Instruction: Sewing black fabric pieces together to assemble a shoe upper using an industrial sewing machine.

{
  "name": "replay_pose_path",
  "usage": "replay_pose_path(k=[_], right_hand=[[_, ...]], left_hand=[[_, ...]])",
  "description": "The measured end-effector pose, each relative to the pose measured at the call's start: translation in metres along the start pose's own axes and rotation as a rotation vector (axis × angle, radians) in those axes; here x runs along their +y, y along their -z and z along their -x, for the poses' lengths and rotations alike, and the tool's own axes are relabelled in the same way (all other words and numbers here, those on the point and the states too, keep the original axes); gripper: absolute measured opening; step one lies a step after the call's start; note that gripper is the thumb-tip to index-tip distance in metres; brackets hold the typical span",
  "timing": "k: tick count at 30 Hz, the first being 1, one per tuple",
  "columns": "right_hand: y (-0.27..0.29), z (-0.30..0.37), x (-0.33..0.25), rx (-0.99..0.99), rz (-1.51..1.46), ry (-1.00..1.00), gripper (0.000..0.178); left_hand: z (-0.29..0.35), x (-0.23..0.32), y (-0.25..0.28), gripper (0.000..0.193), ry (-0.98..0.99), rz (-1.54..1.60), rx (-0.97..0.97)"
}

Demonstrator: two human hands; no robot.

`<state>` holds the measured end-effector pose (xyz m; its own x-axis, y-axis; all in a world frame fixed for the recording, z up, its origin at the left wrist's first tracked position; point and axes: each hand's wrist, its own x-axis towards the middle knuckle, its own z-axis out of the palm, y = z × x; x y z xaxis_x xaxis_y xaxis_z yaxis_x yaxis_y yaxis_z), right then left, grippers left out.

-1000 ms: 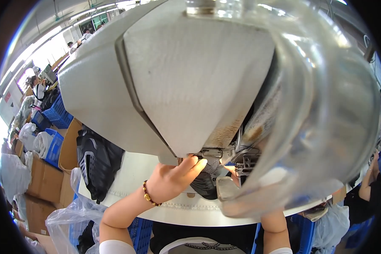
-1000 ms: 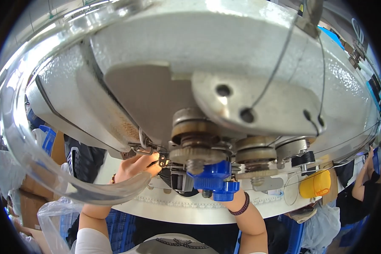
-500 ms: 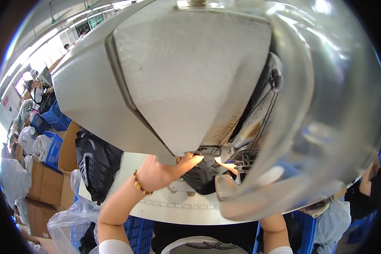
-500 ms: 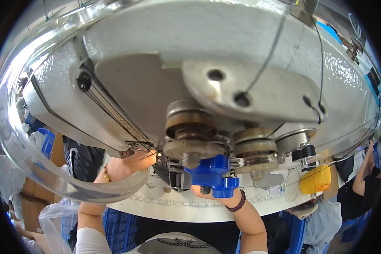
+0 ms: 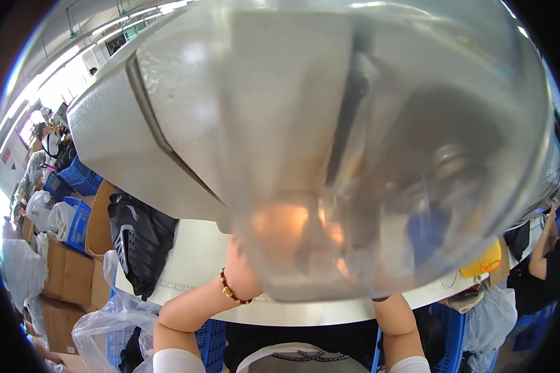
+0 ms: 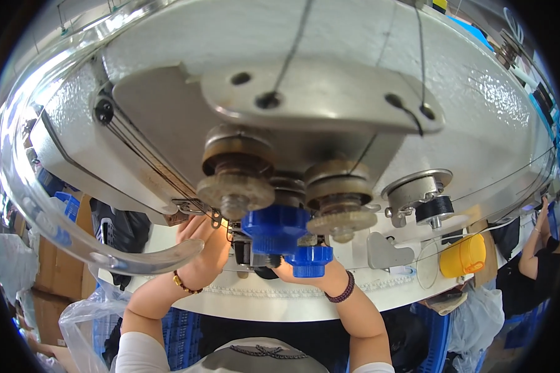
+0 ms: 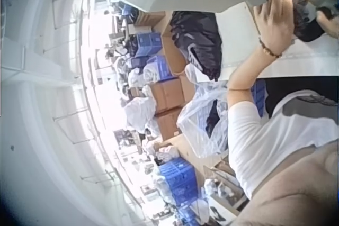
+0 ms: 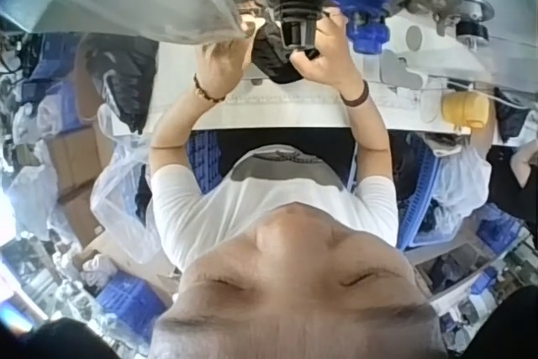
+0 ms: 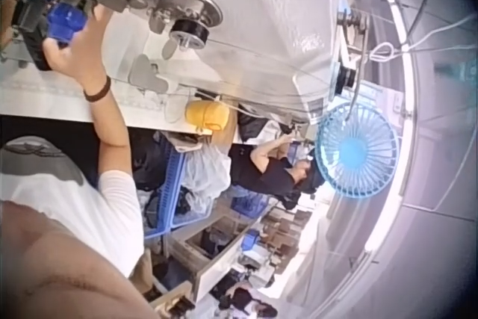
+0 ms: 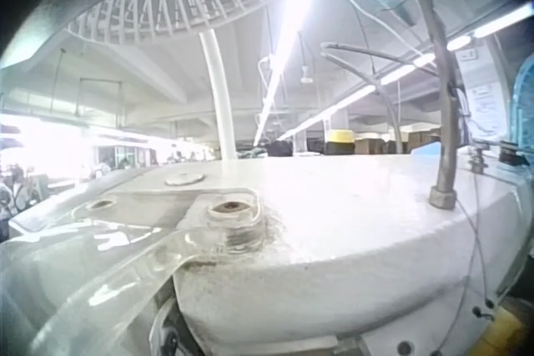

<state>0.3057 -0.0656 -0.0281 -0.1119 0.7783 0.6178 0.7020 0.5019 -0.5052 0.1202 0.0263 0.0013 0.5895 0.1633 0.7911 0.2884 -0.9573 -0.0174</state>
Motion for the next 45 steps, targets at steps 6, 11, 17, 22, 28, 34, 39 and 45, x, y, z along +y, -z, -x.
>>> replay_pose_path(k=[6,11,17,22,28,34,39,45], right_hand=[[0.003,-0.004,0.001,0.063,0.123,0.099,0.024],[0.008,-0.004,-0.004,0.049,0.051,0.022,0.024],[0.008,0.000,0.006,-0.306,0.916,0.419,0.027],[-0.014,0.013,-0.003,-0.169,0.054,-0.096,0.040],[-0.033,0.015,-0.020,0.095,0.403,-0.097,0.047],[-0.041,0.021,-0.011,0.266,0.519,0.042,0.066],[-0.048,0.023,0.005,0.117,0.545,0.061,0.061],[-0.046,0.025,0.003,0.140,0.456,-0.077,0.062]], left_hand=[[-0.009,0.010,0.008,0.017,-0.176,-0.136,-0.122],[-0.002,0.028,0.007,0.028,-0.070,-0.222,-0.138],[0.013,0.022,-0.004,0.027,-0.011,-0.180,-0.069],[0.012,0.003,0.001,0.029,-0.049,-0.072,-0.044],[0.011,-0.018,0.009,0.035,-0.045,0.090,-0.139],[0.012,-0.022,0.005,0.026,-0.040,0.100,-0.135],[0.009,-0.023,0.004,0.024,-0.057,0.108,-0.137],[0.010,-0.019,0.007,0.025,-0.015,0.100,-0.212]])
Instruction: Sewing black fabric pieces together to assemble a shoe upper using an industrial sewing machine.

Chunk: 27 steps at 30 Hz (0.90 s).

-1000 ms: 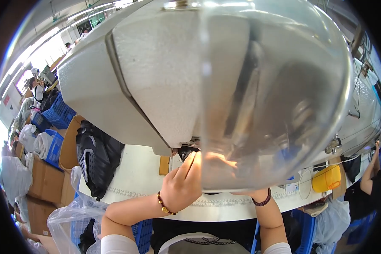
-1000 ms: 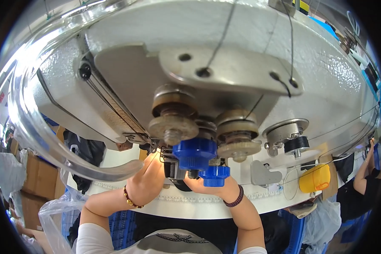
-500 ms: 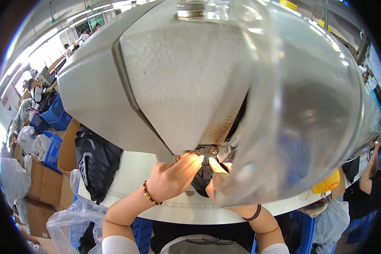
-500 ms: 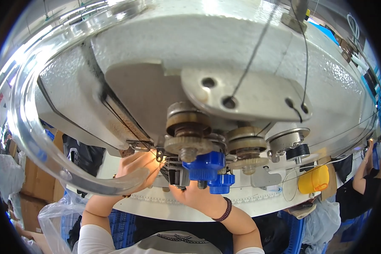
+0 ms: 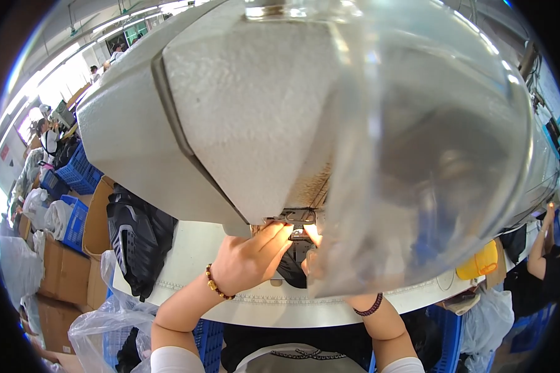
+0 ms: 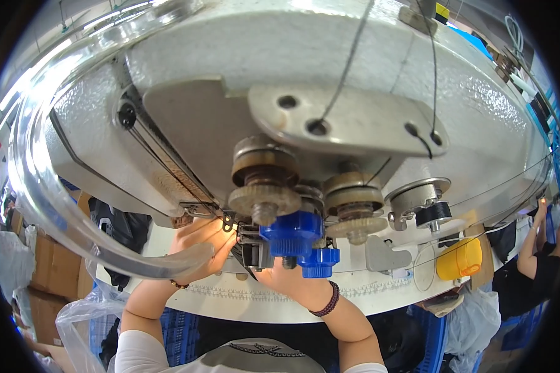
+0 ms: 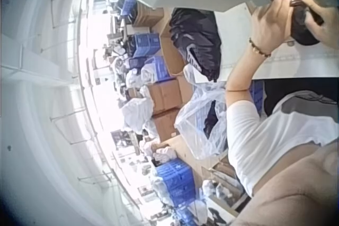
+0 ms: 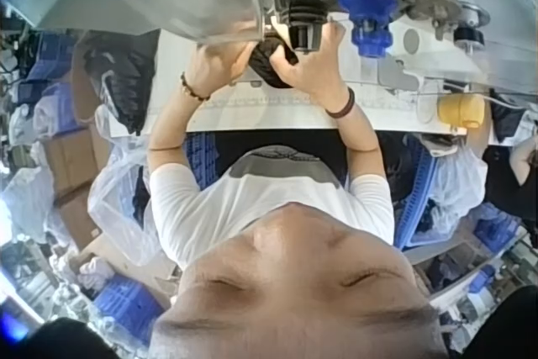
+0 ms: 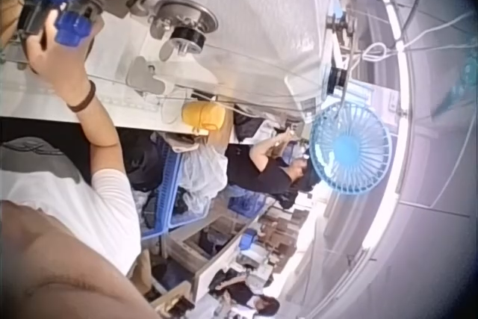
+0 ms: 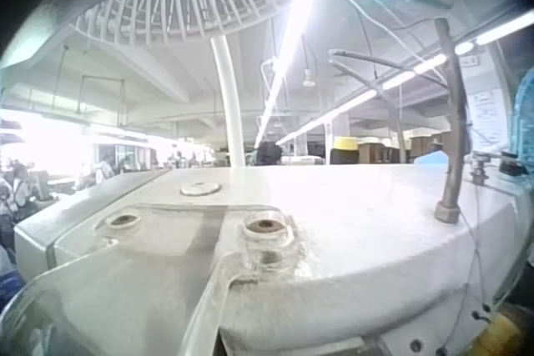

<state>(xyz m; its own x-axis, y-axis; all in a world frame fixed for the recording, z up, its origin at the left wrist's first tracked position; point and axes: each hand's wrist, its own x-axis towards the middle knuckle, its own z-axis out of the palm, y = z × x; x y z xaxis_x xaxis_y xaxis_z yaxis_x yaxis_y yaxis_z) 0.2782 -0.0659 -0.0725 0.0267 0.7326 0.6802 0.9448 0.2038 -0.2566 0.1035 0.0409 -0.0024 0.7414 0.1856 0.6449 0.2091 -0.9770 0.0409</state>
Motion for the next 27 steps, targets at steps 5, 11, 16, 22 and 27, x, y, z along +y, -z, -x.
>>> replay_pose_path(k=[5,11,16,22,27], right_hand=[[0.006,-0.004,0.000,-0.144,-0.216,-0.038,0.045],[0.012,-0.012,-0.005,-0.053,-0.434,-0.082,0.039],[0.018,-0.023,-0.008,0.095,-0.290,0.000,0.043],[0.029,-0.020,-0.006,0.000,-0.322,-0.121,0.040],[0.029,-0.027,-0.005,0.096,-0.249,-0.026,0.039]], left_hand=[[-0.001,-0.002,-0.002,0.026,-0.039,0.009,0.060],[0.000,-0.001,-0.001,0.023,0.005,0.012,0.023],[-0.001,0.000,-0.001,0.023,-0.014,-0.021,0.042],[-0.003,0.006,0.004,0.025,0.011,-0.063,0.004],[-0.003,0.006,0.001,0.021,0.001,-0.068,0.034]])
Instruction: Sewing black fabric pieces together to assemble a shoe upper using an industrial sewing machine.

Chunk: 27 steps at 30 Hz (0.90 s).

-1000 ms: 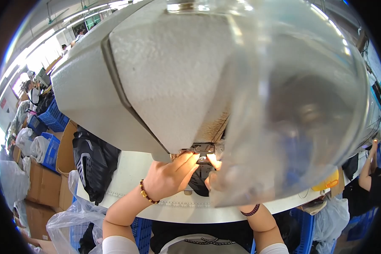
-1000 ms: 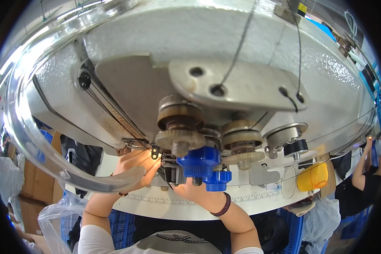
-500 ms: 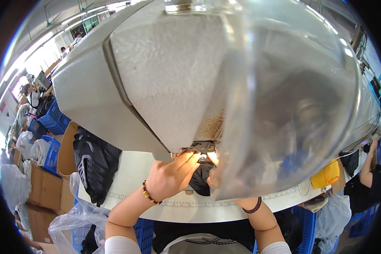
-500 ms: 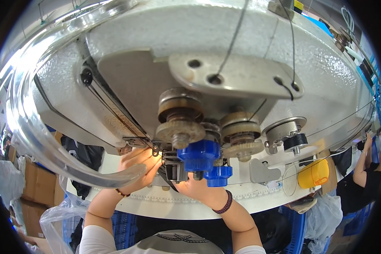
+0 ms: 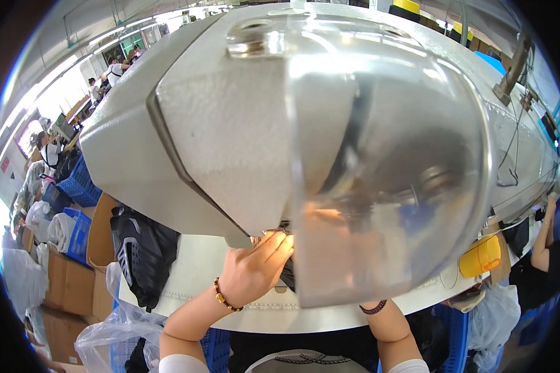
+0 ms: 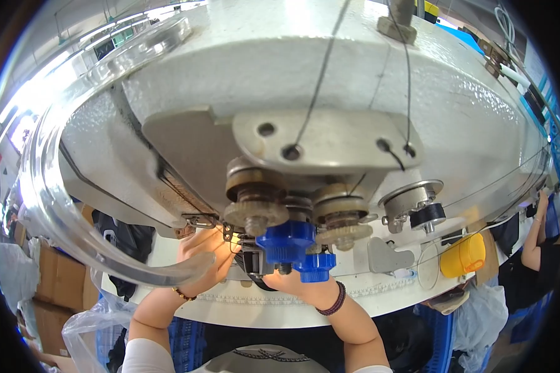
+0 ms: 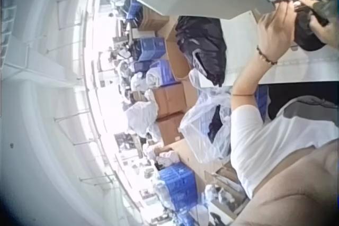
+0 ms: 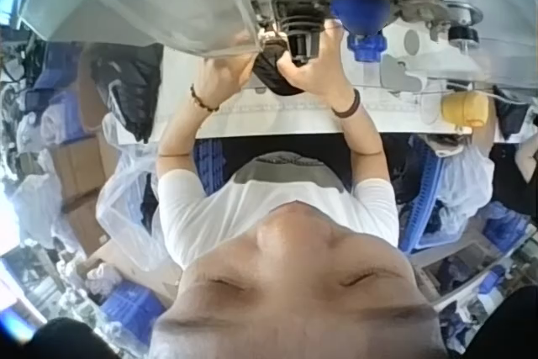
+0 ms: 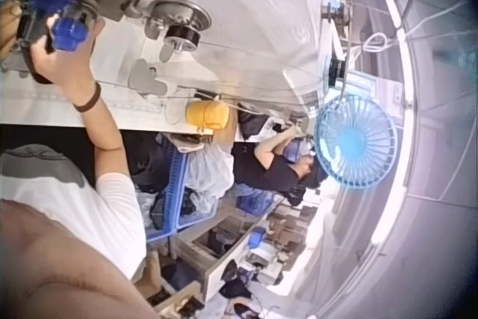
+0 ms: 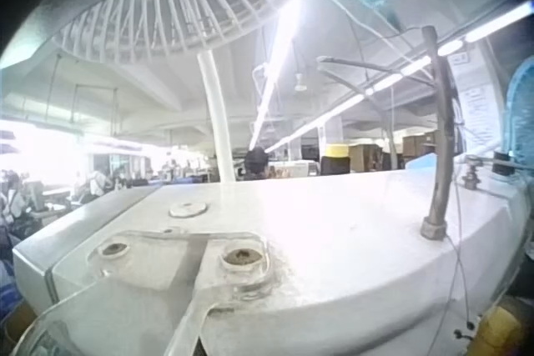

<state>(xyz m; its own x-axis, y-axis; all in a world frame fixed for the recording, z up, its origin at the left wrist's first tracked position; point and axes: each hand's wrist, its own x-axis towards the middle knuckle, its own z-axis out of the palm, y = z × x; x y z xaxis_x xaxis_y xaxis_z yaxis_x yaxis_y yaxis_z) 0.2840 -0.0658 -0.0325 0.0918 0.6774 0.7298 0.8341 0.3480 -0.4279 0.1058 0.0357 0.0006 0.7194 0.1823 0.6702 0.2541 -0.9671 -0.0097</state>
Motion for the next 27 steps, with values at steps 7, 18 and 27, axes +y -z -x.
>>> replay_pose_path(k=[7,18,27], right_hand=[[-0.002,-0.005,0.032,-0.185,-0.034,0.147,0.030],[-0.029,-0.007,0.071,-0.010,-0.438,0.004,0.022],[0.008,-0.007,0.033,-0.096,-0.418,-0.189,0.018]], left_hand=[[0.009,-0.012,-0.010,0.021,0.207,0.177,0.164],[0.027,-0.034,-0.021,0.023,0.043,0.310,0.065],[0.020,-0.026,-0.007,0.023,0.158,0.341,-0.025]])
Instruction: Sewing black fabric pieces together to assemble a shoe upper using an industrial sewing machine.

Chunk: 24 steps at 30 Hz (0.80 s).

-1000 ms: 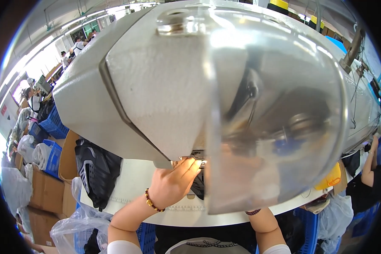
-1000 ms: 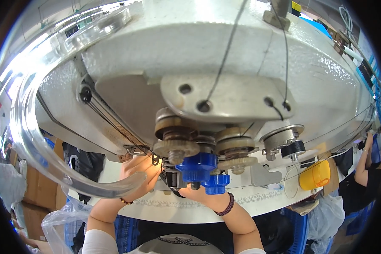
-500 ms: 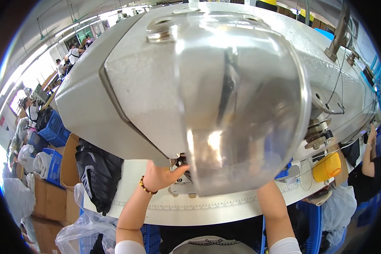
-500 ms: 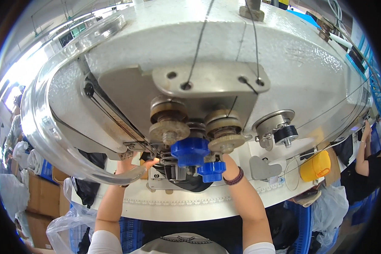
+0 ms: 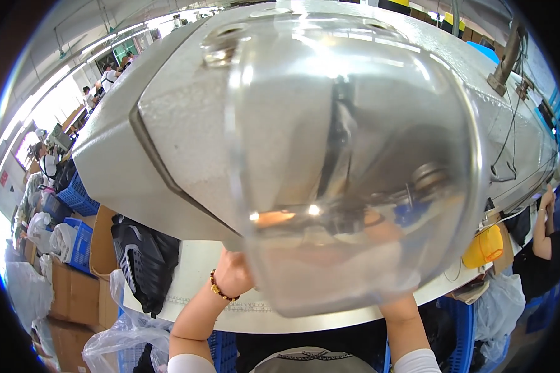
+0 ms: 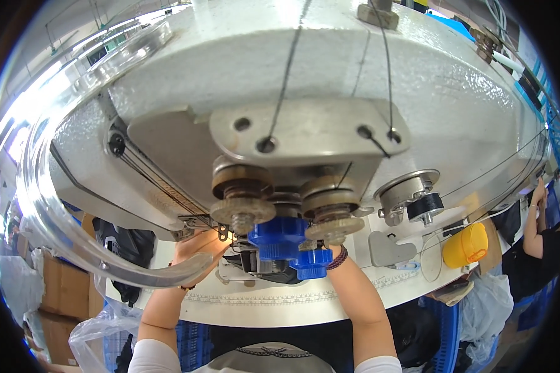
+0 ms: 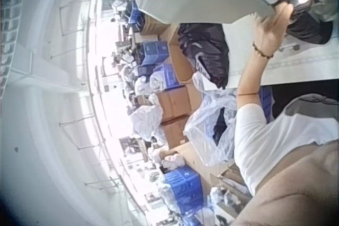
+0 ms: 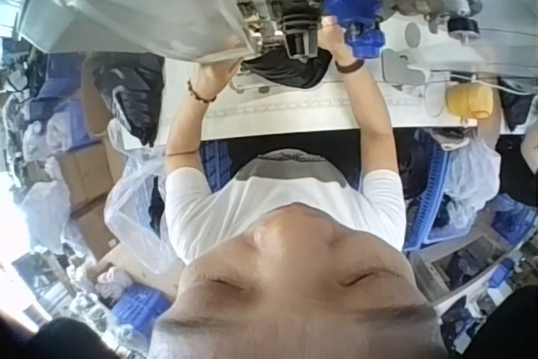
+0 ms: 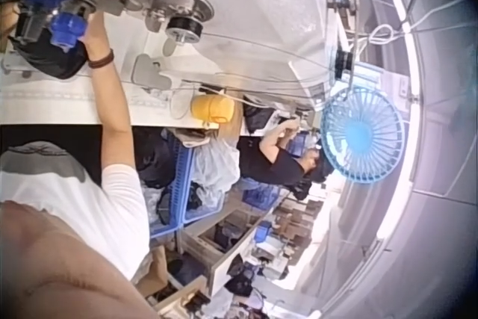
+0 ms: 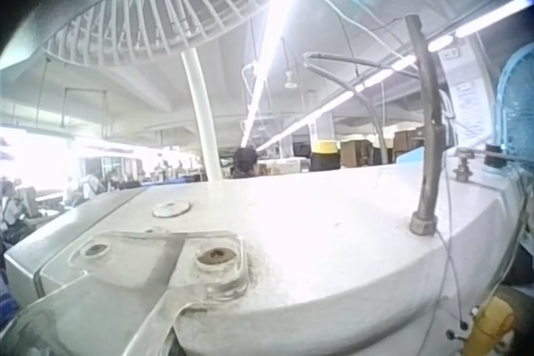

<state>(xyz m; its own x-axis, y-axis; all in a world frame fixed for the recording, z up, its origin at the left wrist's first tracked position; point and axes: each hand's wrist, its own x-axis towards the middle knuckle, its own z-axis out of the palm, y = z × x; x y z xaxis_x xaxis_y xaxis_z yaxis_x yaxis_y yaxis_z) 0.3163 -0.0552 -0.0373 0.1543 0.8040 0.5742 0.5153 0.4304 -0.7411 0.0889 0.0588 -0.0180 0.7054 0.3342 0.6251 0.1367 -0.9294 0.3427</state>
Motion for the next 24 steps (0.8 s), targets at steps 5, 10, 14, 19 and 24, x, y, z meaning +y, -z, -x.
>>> replay_pose_path(k=[5,10,14,19,24], right_hand=[[-0.002,-0.009,0.004,0.013,-0.144,-0.121,0.016],[-0.010,-0.025,0.013,0.050,-0.437,-0.350,0.014],[-0.018,-0.031,0.010,0.068,-0.637,-0.518,0.013],[-0.021,-0.034,0.005,0.081,-0.810,-0.666,0.012],[-0.018,-0.043,-0.001,0.081,-0.911,-0.777,0.012]], left_hand=[[0.000,0.003,-0.001,0.025,-0.106,-0.181,0.020],[-0.008,0.013,0.002,0.022,-0.103,-0.215,-0.012],[-0.018,0.018,0.002,0.025,-0.175,-0.197,0.099],[-0.016,0.021,0.002,0.021,-0.161,-0.319,0.044],[-0.014,0.024,0.003,0.022,-0.145,-0.331,0.005]])
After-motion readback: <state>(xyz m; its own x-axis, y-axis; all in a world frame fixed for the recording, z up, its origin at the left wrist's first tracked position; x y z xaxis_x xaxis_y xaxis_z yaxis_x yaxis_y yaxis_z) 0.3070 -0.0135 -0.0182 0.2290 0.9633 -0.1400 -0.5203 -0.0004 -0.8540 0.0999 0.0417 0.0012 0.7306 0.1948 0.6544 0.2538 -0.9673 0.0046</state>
